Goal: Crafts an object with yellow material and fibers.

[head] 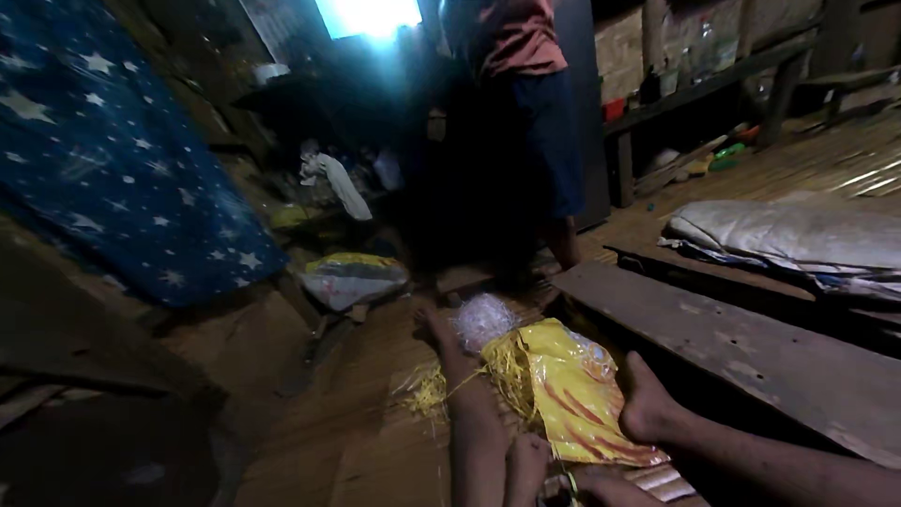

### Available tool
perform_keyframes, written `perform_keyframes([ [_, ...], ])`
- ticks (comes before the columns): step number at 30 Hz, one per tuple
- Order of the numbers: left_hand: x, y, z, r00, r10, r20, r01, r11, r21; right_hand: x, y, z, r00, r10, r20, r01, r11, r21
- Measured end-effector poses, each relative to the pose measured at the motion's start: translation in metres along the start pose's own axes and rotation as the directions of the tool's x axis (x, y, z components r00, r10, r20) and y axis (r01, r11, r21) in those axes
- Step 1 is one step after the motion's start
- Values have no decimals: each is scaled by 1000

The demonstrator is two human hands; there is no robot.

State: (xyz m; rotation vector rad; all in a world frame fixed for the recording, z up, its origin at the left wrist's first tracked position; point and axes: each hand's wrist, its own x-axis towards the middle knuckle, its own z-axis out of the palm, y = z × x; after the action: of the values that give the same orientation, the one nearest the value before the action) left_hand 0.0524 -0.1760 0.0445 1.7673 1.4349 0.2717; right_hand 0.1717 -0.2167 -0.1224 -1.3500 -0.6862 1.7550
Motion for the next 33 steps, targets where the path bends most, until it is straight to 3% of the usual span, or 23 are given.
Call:
perform_keyframes([
  [2,73,-83,40,989,142,-29,-143,989,-38,-7,-4,7,1000,5,2,-5,1000,5],
  [3,101,-113,55,993,120,9,-120,991,-55,-8,-4,8,1000,10,9,-10,1000,8],
  [6,140,-155,77,997,69,37,-68,997,-43,7,7,-1,997,26,69,-30,998,58],
  [17,143,-154,75,990,67,122,-42,981,-192,19,11,-6,986,-27,163,-18,963,268],
  [33,138,-149,73,974,156,165,-101,948,-301,31,17,-7,977,-188,101,144,929,340],
])
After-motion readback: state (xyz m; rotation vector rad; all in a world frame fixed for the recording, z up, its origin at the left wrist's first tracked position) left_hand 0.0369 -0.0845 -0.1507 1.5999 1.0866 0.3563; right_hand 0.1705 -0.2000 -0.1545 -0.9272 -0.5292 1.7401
